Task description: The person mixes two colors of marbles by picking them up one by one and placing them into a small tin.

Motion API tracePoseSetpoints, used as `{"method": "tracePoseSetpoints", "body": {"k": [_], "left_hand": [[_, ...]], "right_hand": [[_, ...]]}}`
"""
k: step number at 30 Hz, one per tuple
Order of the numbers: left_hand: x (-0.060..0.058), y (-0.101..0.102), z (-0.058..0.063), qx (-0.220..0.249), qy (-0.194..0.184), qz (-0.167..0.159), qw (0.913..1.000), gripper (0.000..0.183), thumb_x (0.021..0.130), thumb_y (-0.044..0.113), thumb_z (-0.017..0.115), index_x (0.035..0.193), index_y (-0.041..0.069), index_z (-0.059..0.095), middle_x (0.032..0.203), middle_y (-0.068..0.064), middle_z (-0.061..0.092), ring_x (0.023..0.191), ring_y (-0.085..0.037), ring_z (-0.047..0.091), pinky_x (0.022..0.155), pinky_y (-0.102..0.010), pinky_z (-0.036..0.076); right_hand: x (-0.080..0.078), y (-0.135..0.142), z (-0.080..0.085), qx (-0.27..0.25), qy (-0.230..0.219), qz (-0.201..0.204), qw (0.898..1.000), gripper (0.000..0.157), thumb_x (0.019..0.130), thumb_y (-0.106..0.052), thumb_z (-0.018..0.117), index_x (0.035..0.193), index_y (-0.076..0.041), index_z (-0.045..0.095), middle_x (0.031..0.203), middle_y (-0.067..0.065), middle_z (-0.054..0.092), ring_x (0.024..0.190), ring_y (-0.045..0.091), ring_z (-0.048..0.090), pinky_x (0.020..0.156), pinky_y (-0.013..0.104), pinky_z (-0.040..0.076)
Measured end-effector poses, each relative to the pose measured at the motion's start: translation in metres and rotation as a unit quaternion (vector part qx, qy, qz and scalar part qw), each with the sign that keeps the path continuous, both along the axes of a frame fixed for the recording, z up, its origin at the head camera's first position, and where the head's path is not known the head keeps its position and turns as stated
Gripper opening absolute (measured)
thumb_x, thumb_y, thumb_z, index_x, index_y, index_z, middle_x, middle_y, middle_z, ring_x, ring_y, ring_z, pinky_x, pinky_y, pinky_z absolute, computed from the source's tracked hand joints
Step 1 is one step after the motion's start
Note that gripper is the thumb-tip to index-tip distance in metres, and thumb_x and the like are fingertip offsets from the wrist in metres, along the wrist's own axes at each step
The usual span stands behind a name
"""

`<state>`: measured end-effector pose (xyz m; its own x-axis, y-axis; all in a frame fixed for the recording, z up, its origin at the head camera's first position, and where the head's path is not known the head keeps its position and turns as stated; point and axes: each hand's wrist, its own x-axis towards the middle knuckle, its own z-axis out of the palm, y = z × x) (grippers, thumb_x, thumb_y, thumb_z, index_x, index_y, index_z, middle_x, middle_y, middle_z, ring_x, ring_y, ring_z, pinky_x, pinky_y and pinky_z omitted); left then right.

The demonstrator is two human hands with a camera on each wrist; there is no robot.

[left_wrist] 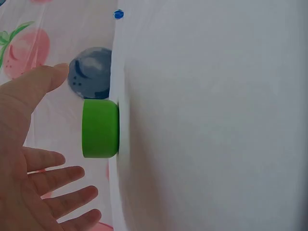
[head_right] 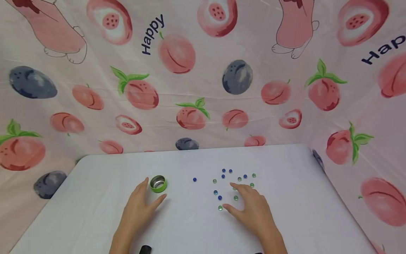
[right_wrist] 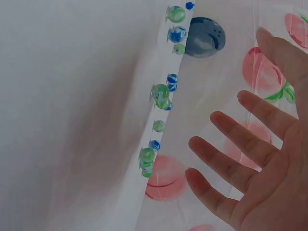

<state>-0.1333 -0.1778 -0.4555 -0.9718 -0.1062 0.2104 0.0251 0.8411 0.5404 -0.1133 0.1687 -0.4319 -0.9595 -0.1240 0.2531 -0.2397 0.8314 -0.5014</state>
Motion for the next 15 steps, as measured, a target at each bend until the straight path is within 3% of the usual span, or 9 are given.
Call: {"method": "tracePoseSetpoints", "body": {"k": [9,15], "left_hand": [[-0.010,-0.002,-0.002,-0.022,-0.006,-0.013,0.9997,0.089,0.084,0.041,0.079,0.147,-0.009,0.041,0.145,-0.029,0.048,0.130,-0.047,0.050,0.103,-0.061,0.044],[-0.019,-0.009,0.000,-0.042,-0.010,-0.025,0.9988,0.088,0.084,0.039,0.080,0.145,-0.012,0.041,0.144,-0.029,0.049,0.130,-0.047,0.050,0.103,-0.061,0.044]], "right_hand": [[0.007,-0.006,-0.007,0.026,-0.030,-0.001,0.999,0.055,0.079,-0.043,0.083,0.128,-0.021,0.068,0.127,0.001,0.068,0.121,0.029,0.062,0.098,0.056,0.050],[0.009,-0.009,-0.012,0.034,0.009,0.018,0.999,0.043,0.078,-0.036,0.085,0.117,-0.021,0.073,0.117,-0.004,0.071,0.112,0.023,0.066,0.089,0.049,0.054]]}}
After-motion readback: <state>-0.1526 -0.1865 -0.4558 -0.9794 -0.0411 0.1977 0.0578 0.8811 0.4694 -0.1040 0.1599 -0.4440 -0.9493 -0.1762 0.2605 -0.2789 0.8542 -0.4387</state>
